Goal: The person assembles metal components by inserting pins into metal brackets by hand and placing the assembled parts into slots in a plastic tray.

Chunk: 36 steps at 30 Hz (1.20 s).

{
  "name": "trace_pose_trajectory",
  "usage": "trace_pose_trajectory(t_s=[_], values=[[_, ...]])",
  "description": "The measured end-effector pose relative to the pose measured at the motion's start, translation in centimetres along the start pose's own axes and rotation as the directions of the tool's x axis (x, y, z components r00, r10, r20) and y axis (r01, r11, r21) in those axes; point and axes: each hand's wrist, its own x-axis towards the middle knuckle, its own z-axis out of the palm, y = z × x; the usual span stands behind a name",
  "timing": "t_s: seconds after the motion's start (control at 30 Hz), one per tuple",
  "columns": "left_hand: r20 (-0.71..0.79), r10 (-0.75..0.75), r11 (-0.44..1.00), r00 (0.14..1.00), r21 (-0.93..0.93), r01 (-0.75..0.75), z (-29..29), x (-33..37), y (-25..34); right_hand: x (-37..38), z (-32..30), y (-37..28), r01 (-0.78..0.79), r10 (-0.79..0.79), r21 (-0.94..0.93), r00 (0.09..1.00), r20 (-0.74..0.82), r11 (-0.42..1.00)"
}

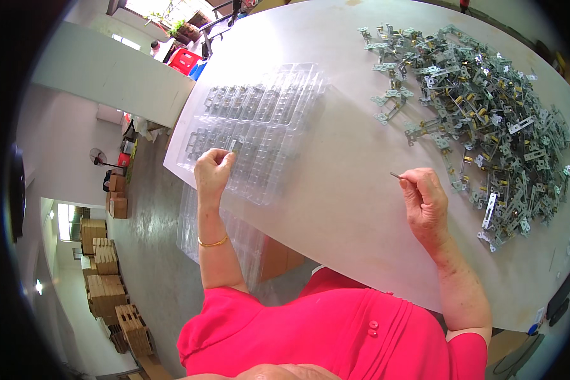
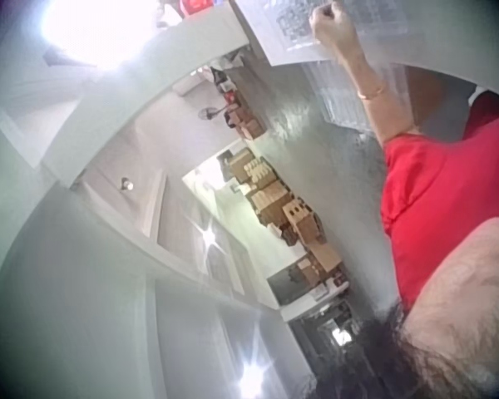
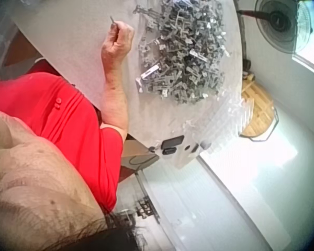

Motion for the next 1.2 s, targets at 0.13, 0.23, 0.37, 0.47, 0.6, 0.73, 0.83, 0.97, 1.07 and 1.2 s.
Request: trace_pose_trajectory(t_s=[0.13,0.23,0.37,0.47,0.6,0.73,0.83,0.97,1.07,1.2], values=[[0.068,-0.033,0.999,0.997,0.019,0.032,0.0,0.0,0.9,-0.1,0.0,0.1,-0.006,0.006,0.002,1.000,0.005,1.000],[0.058,-0.006,0.999,0.998,0.048,0.003,0.1,-0.1,0.9,-0.1,-0.1,0.0,-0.025,0.025,0.021,1.000,0.014,0.999],[0.026,0.032,0.997,0.999,0.075,-0.034,0.1,-0.3,1.0,0.0,0.0,0.0,-0.012,0.011,0.026,1.000,0.013,1.000],[0.052,-0.021,0.998,0.998,0.062,0.018,0.0,-0.3,2.1,-0.1,-0.2,0.1,-0.025,0.025,0.021,1.000,0.013,0.999],[0.015,0.023,0.988,1.000,0.153,-0.025,0.2,-0.2,1.7,0.0,-0.5,-0.1,-0.005,0.004,0.011,1.000,0.007,1.000],[-0.191,0.194,0.968,0.962,0.198,-0.155,0.2,-1.6,3.6,0.0,-0.2,0.1,0.000,-0.001,0.053,1.000,0.011,0.999],[-0.262,0.262,0.955,0.929,-0.068,-0.288,1.8,-3.7,9.1,-0.2,0.0,0.5,-0.010,0.009,0.097,1.000,0.014,0.995],[-0.180,0.486,0.827,0.855,-0.220,-0.517,6.1,-5.6,15.2,-0.3,-0.2,0.3,-0.024,0.025,0.100,1.000,-0.007,0.995],[-0.120,0.598,0.752,0.792,-0.258,-0.607,9.7,-6.0,18.5,-0.5,-0.4,0.6,-0.003,0.006,0.075,0.999,-0.038,0.997],[-0.017,0.720,0.681,0.693,-0.173,-0.712,13.8,-5.4,20.6,-0.4,-0.6,0.2,-0.072,0.073,0.079,0.997,-0.011,0.994]])
